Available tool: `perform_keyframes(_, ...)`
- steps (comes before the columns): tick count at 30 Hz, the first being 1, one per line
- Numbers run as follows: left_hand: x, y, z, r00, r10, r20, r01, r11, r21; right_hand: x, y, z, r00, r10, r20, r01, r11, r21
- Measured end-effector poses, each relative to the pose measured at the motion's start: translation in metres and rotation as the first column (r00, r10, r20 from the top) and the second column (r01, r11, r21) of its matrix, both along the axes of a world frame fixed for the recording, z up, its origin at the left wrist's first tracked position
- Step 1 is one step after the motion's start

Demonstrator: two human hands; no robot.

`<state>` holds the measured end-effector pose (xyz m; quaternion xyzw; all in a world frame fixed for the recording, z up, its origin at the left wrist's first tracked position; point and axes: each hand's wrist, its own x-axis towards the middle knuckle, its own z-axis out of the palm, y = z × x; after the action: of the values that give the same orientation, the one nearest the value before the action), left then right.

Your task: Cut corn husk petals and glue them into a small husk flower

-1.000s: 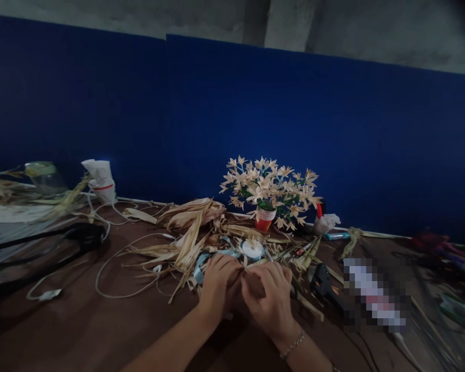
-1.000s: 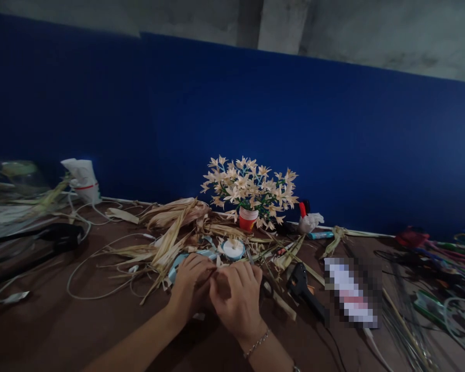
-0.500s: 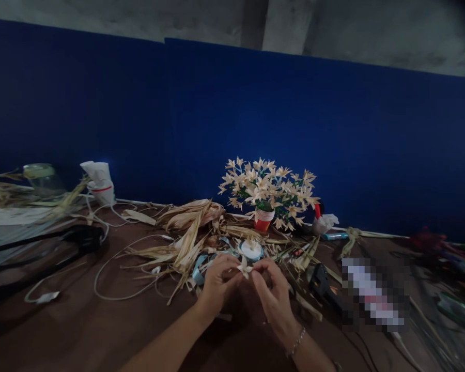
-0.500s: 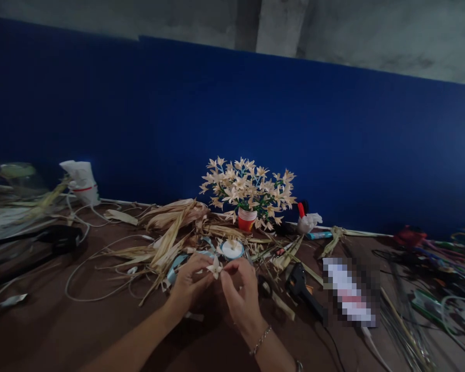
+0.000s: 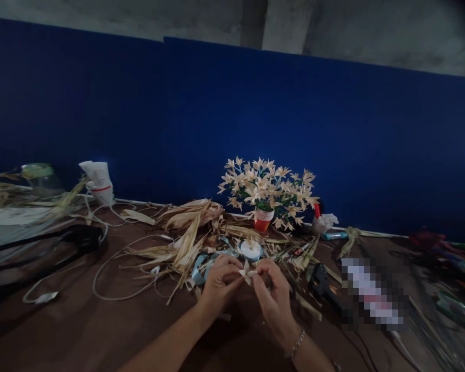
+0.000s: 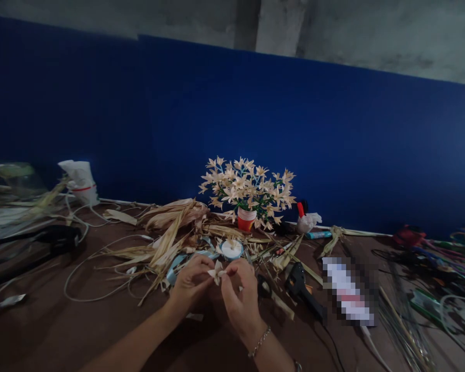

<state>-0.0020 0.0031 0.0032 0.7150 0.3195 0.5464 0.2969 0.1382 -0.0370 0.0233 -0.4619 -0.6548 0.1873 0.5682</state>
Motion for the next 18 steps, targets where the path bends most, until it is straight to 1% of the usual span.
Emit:
perform_keyframes(8,-0.0008,-0.0018,0.0022,1.000,-0.017,0.000,0.017,1.000,-0.020,0.0010,0.0009,0.0003,1.000,0.018,-0.023,-0.018,1.000,-0.007)
perform_keyframes(18,-0.0017,-0.0009,0.0020,1.000,-0.020,0.010,0.020,1.000,-0.005,0.0004,-0.0003,-0.0011,0.999,0.027,-0.043,-0.028,0.999,-0.017)
